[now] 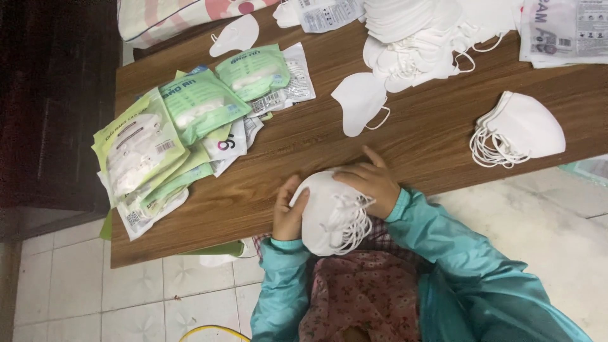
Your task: The person folds and stacks white protective masks on a wooden table at a manual workstation.
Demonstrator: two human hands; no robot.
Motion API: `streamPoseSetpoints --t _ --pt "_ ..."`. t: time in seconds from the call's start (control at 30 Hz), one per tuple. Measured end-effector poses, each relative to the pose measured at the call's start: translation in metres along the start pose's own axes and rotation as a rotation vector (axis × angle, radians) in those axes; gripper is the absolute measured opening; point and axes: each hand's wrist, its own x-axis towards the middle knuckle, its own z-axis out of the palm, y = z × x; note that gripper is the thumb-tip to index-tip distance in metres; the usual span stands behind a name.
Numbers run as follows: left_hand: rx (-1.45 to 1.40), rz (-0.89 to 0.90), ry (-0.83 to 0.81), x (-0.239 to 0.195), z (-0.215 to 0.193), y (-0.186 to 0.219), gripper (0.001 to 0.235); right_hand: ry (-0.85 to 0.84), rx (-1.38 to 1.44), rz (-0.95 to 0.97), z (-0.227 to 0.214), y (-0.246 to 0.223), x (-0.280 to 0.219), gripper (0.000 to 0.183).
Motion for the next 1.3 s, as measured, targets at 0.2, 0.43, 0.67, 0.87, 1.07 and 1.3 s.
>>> streamPoseSetpoints --t 0.2,0.43,0.67,0.87,1.07,1.3 --pt "0.319 0.602 -0.203 -0.021 0.003 0.052 0.049 -0.188 0.334 0.324 0.021 0.022 -0.016 0.046" --pt "0.567 0.782 -0.101 0.009 -0.024 0.009 0.066 -0.164 0.306 0.282 0.020 0.023 -0.013 0.049" --pt "0.581 0.709 0.015 0.027 -0.018 -0.032 0.055 -0.131 0.286 0.216 0.028 0.015 -0.005 0.054" --pt "0.567 0.680 -0.001 0.021 -0.026 -0.030 0.056 -0.103 0.268 0.151 0.036 0.007 0.012 0.058" --pt "0.555 0.652 -0.028 0.026 -0.042 -0.018 0.057 0.058 0.474 0.219 0.008 -0.028 0.048 0.056" --pt "0.535 0.616 -0.053 0.019 -0.025 -0.025 0.058 0.148 0.757 0.393 0.009 -0.042 0.066 0.037"
